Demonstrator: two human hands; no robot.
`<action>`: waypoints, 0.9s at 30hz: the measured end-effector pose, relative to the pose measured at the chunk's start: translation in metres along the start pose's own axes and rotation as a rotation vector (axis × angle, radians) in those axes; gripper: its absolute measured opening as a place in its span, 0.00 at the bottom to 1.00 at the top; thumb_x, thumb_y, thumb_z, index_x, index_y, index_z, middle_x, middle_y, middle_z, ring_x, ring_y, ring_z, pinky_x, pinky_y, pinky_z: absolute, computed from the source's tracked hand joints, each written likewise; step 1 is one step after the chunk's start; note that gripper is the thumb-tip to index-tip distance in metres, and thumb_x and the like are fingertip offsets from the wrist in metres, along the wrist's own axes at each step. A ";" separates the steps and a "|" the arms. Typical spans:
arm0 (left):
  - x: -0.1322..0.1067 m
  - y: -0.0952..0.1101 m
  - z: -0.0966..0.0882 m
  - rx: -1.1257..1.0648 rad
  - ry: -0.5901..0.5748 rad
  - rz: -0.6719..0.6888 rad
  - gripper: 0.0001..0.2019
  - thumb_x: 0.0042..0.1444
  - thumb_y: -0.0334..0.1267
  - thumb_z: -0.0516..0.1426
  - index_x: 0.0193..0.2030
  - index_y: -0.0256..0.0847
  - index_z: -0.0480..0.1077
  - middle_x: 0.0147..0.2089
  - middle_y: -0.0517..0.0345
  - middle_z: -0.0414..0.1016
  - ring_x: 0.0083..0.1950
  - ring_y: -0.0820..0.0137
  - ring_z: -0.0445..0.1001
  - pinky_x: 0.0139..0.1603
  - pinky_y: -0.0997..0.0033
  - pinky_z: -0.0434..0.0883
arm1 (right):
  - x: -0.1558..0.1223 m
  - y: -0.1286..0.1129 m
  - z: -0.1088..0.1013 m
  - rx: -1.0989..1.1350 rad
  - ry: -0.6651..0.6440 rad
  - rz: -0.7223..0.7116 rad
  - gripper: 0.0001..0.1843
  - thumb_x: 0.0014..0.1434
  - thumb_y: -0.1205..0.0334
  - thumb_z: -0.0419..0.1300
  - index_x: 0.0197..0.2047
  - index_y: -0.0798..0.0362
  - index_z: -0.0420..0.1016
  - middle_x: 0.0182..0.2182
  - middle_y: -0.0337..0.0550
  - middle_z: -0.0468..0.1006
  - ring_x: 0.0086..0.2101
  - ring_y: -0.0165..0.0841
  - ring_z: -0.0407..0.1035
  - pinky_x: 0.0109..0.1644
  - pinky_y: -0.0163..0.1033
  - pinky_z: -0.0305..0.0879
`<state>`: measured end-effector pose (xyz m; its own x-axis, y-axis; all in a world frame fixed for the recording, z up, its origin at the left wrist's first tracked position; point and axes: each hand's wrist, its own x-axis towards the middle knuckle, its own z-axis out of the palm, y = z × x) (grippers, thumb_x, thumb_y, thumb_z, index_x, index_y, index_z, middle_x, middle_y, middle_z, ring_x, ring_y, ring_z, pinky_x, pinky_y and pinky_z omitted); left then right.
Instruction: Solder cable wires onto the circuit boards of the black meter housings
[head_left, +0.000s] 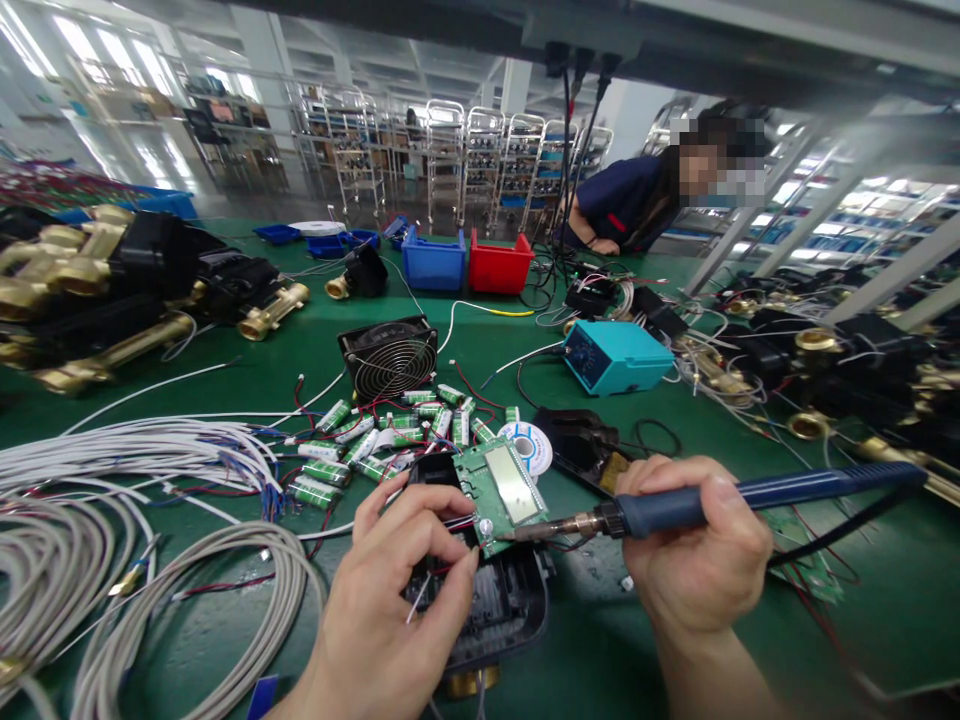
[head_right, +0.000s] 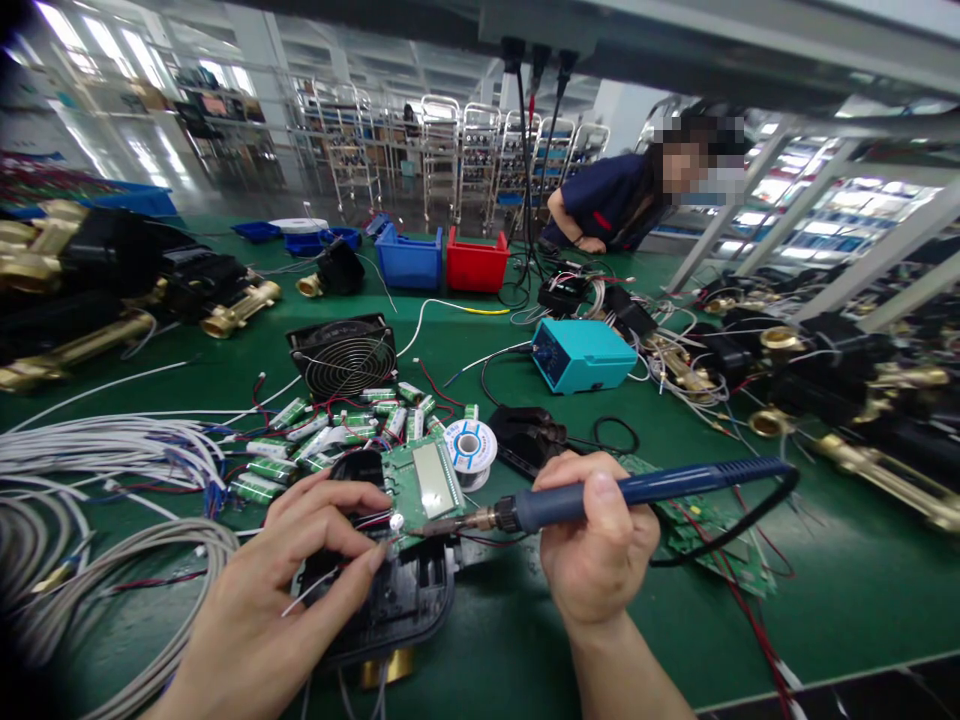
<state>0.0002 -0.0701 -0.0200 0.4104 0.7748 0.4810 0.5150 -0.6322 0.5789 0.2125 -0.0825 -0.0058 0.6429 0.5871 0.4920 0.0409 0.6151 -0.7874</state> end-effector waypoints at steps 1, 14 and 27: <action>-0.001 -0.001 0.000 0.001 -0.010 0.001 0.10 0.61 0.31 0.54 0.29 0.46 0.70 0.44 0.59 0.82 0.49 0.61 0.80 0.61 0.45 0.68 | 0.000 0.000 0.000 0.001 -0.005 -0.003 0.17 0.57 0.55 0.59 0.19 0.52 0.75 0.13 0.36 0.68 0.16 0.30 0.61 0.20 0.36 0.57; -0.002 -0.003 0.000 -0.010 -0.022 -0.006 0.10 0.61 0.30 0.54 0.30 0.46 0.70 0.44 0.58 0.82 0.49 0.62 0.80 0.64 0.44 0.66 | -0.003 -0.001 0.002 -0.023 -0.020 -0.019 0.18 0.58 0.55 0.60 0.20 0.52 0.76 0.14 0.37 0.69 0.17 0.31 0.63 0.21 0.37 0.59; -0.003 -0.003 -0.002 -0.017 -0.031 0.005 0.10 0.61 0.30 0.54 0.30 0.45 0.69 0.43 0.59 0.81 0.47 0.64 0.80 0.64 0.45 0.64 | -0.004 0.003 0.001 -0.015 -0.044 -0.031 0.17 0.58 0.56 0.60 0.20 0.53 0.77 0.15 0.38 0.70 0.18 0.31 0.65 0.21 0.36 0.59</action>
<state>-0.0040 -0.0703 -0.0223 0.4366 0.7712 0.4632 0.5004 -0.6361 0.5874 0.2095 -0.0827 -0.0093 0.6068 0.5906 0.5320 0.0722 0.6255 -0.7769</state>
